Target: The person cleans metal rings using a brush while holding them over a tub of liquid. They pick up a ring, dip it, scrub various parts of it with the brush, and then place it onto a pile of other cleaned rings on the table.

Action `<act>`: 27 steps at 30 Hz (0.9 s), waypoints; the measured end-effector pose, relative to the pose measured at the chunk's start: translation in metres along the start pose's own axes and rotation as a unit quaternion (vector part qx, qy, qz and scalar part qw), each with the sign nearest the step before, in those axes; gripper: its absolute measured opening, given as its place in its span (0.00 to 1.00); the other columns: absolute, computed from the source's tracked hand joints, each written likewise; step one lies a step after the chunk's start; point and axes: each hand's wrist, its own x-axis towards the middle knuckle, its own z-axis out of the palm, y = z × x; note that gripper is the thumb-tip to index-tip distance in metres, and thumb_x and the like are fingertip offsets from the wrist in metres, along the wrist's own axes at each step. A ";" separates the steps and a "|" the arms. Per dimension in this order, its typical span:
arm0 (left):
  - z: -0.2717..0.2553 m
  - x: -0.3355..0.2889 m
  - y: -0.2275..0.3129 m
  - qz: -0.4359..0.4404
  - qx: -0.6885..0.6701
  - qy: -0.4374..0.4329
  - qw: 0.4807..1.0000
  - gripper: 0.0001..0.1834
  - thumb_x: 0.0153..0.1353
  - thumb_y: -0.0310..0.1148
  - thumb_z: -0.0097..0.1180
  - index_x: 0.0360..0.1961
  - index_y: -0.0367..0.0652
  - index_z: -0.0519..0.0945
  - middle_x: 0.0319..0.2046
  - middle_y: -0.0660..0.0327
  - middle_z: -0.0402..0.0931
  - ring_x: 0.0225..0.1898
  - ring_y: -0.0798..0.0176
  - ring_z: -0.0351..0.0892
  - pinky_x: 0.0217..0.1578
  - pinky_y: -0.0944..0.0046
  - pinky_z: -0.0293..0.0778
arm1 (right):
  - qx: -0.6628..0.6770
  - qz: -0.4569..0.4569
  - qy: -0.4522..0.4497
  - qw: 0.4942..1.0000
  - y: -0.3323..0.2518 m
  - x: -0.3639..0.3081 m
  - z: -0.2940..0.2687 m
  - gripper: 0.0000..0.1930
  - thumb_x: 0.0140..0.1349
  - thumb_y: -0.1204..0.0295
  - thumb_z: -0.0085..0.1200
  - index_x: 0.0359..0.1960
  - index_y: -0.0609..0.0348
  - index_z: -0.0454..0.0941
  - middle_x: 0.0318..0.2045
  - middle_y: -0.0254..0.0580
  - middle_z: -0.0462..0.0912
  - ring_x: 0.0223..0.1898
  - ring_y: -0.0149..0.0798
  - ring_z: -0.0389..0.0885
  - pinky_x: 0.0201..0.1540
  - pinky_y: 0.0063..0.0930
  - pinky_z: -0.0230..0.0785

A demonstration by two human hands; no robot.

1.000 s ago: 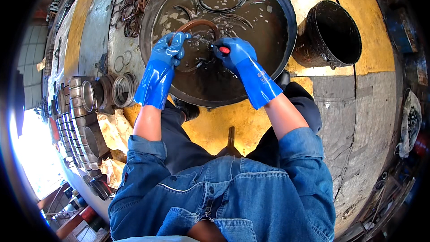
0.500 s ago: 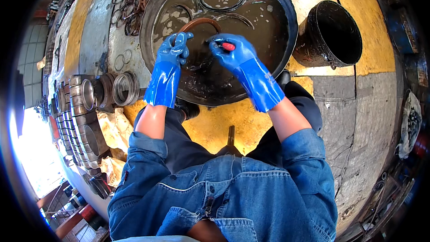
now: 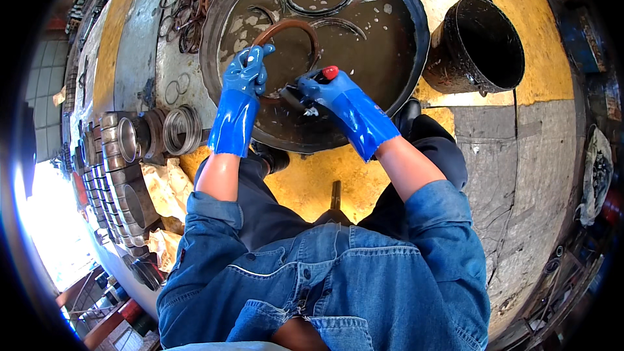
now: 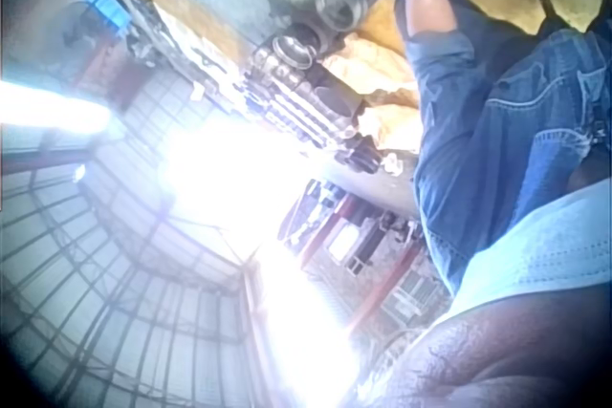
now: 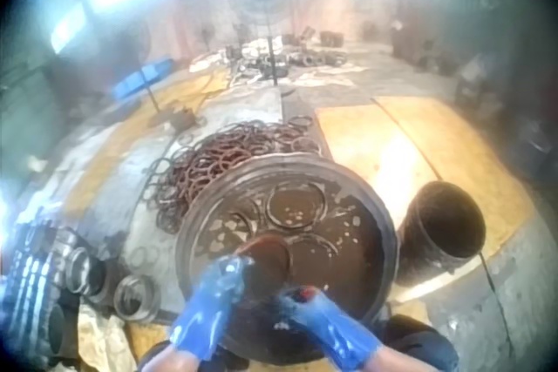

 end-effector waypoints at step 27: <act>-0.004 0.011 -0.012 0.066 -0.039 0.049 0.996 0.20 0.74 0.44 0.57 0.54 0.38 0.83 0.26 0.63 0.81 0.22 0.69 0.74 0.26 0.67 0.69 | 0.101 -0.051 0.031 0.993 -0.022 -0.008 -0.008 0.16 0.67 0.63 0.65 0.44 0.65 0.87 0.36 0.39 0.89 0.35 0.28 0.84 0.45 0.24 0.76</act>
